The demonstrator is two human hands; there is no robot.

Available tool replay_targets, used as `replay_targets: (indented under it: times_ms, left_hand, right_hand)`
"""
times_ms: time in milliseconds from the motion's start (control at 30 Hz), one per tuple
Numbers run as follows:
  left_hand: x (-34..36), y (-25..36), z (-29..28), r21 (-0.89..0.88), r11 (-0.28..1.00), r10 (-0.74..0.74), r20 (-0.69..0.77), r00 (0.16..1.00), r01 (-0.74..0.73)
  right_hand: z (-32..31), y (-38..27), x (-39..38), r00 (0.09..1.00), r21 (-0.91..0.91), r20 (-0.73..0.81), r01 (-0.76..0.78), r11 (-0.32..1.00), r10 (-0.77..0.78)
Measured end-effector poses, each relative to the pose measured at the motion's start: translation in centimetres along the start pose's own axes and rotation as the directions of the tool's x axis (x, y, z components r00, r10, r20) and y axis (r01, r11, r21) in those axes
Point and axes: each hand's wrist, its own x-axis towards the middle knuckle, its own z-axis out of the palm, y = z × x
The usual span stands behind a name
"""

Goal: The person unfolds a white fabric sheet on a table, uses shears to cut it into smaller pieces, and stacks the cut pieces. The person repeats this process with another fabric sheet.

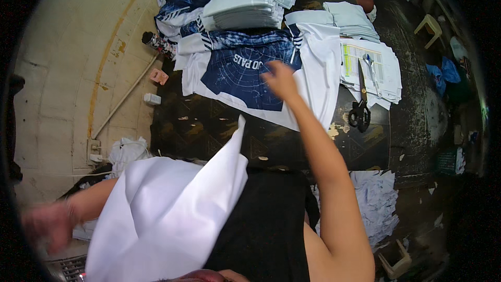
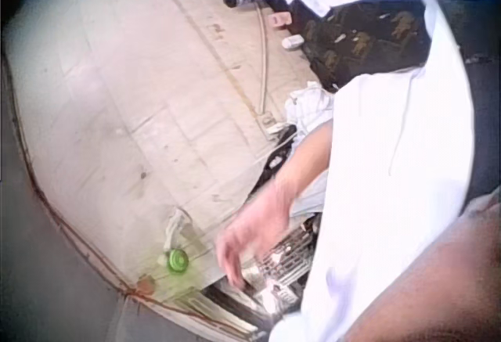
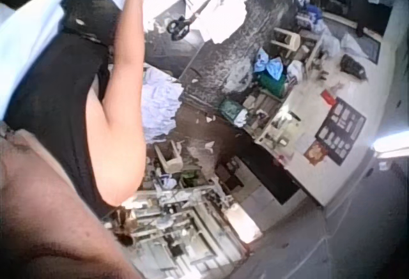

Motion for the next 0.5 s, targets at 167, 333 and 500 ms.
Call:
replay_targets:
  times_ms: [167, 333, 500]
  left_hand:
    - [-14.0, -12.8, -9.3, 0.686, 0.307, -0.552, -0.436, 0.711, 0.660]
    - [-29.9, -12.4, -18.4, 0.689, -0.320, -0.942, -0.302, -0.143, 0.651]
    - [-42.4, -14.1, -16.0, 0.806, -0.425, -0.841, -0.520, 0.150, 0.413]
  right_hand:
    - [17.7, -1.4, -2.1, 0.978, -0.535, 0.084, 0.207, 0.819, -0.192]
    - [15.6, -3.8, -3.9, 0.729, -0.461, 0.597, -0.030, 0.887, 0.335]
    - [-5.1, -22.4, -0.8, 0.622, 0.353, 0.763, -0.174, 0.919, -0.175]
